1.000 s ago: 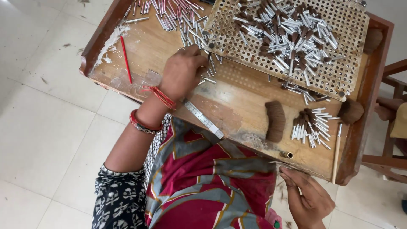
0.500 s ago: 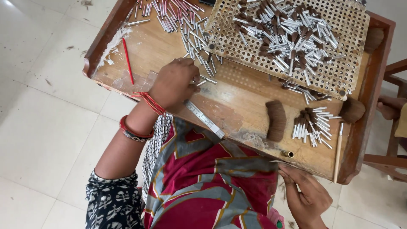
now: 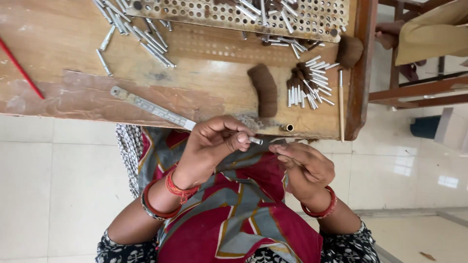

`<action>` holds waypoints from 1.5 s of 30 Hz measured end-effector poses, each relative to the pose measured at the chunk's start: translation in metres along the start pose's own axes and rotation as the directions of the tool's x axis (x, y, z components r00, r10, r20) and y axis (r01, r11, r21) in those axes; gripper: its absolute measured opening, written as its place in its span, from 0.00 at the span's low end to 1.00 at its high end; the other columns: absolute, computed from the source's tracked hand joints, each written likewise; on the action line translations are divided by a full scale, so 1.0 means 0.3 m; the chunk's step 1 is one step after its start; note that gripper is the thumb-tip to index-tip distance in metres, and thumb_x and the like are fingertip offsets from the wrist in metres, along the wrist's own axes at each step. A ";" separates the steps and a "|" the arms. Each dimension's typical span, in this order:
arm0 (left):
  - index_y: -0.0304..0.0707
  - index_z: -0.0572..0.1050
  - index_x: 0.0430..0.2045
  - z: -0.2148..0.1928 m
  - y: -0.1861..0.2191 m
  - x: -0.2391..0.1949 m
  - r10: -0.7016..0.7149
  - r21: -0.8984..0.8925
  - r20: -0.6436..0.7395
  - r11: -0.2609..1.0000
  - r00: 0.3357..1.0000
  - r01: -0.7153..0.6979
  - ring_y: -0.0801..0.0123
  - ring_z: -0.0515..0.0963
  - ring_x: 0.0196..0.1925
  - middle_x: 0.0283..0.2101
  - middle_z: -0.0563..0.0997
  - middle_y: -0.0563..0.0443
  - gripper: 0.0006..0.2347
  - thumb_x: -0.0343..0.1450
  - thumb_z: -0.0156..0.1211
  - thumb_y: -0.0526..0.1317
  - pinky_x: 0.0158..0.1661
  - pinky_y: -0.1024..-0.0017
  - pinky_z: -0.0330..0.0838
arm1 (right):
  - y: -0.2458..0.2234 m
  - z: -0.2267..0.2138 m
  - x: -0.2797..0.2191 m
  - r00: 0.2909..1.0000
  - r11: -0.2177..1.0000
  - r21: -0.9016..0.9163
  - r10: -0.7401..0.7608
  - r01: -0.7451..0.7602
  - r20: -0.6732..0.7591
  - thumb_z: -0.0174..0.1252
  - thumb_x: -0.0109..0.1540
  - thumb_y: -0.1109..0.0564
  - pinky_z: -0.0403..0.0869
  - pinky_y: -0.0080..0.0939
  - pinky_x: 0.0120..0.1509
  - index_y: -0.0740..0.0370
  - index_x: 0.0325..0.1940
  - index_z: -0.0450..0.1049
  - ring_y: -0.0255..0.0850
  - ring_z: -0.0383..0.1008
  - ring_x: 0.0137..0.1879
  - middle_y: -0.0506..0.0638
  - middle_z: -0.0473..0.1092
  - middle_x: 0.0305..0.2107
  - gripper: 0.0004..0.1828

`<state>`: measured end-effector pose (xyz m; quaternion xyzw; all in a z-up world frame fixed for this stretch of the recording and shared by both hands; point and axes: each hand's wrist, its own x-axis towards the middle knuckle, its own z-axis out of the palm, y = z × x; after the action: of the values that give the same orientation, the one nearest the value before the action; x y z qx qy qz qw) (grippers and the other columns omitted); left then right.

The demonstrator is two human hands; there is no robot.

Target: The person manually inserts brown bristles into metal tubes to assemble small metal brushes.

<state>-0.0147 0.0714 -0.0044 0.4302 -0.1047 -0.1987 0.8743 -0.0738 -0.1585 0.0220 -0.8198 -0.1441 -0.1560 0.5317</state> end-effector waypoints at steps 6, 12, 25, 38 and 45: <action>0.27 0.78 0.41 0.046 -0.088 -0.007 -0.249 -0.280 -0.003 0.930 0.968 0.239 0.70 0.84 0.39 0.40 0.84 0.46 0.06 0.73 0.65 0.31 0.43 0.72 0.80 | 0.029 0.010 -0.035 0.992 0.993 -0.031 -0.117 0.115 -0.052 0.59 0.67 0.67 0.81 0.38 0.51 0.70 0.49 0.75 0.46 0.83 0.48 0.61 0.78 0.41 0.06; 0.27 0.78 0.39 0.034 -0.100 -0.009 -0.286 -0.291 0.035 0.914 0.958 0.283 0.71 0.84 0.38 0.39 0.84 0.46 0.06 0.72 0.67 0.32 0.42 0.73 0.81 | 0.039 0.008 -0.040 0.991 0.991 -0.021 -0.131 0.131 -0.026 0.57 0.68 0.66 0.81 0.39 0.53 0.69 0.51 0.73 0.47 0.83 0.49 0.61 0.78 0.42 0.07; 0.26 0.78 0.38 0.041 -0.084 -0.008 -0.323 -0.291 0.037 0.902 0.946 0.320 0.71 0.85 0.36 0.37 0.84 0.45 0.07 0.72 0.67 0.32 0.40 0.75 0.80 | -0.014 -0.004 0.013 0.987 0.988 -0.027 -0.150 0.152 0.055 0.61 0.65 0.69 0.82 0.38 0.53 0.69 0.50 0.75 0.45 0.83 0.49 0.59 0.78 0.42 0.09; 0.26 0.79 0.36 0.034 -0.086 -0.015 -0.131 -0.054 -0.104 0.991 0.986 0.126 0.75 0.83 0.36 0.35 0.84 0.47 0.04 0.72 0.67 0.28 0.39 0.77 0.81 | -0.085 -0.028 0.061 0.976 0.992 -0.066 0.119 -0.109 0.181 0.61 0.62 0.74 0.82 0.33 0.49 0.68 0.53 0.78 0.39 0.84 0.45 0.57 0.80 0.42 0.16; 0.25 0.79 0.37 0.041 -0.086 -0.022 -0.115 -0.070 -0.088 0.992 0.990 0.109 0.75 0.83 0.36 0.35 0.84 0.48 0.04 0.72 0.66 0.27 0.40 0.76 0.81 | -0.103 -0.030 0.061 0.969 0.985 -0.079 0.164 -0.151 0.187 0.63 0.61 0.72 0.82 0.31 0.47 0.67 0.54 0.79 0.37 0.84 0.43 0.56 0.81 0.40 0.17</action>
<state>-0.0314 0.0514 -0.0175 0.4154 -0.0339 -0.2307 0.8792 -0.0706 -0.1534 0.0585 -0.8566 -0.1244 -0.0376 0.4994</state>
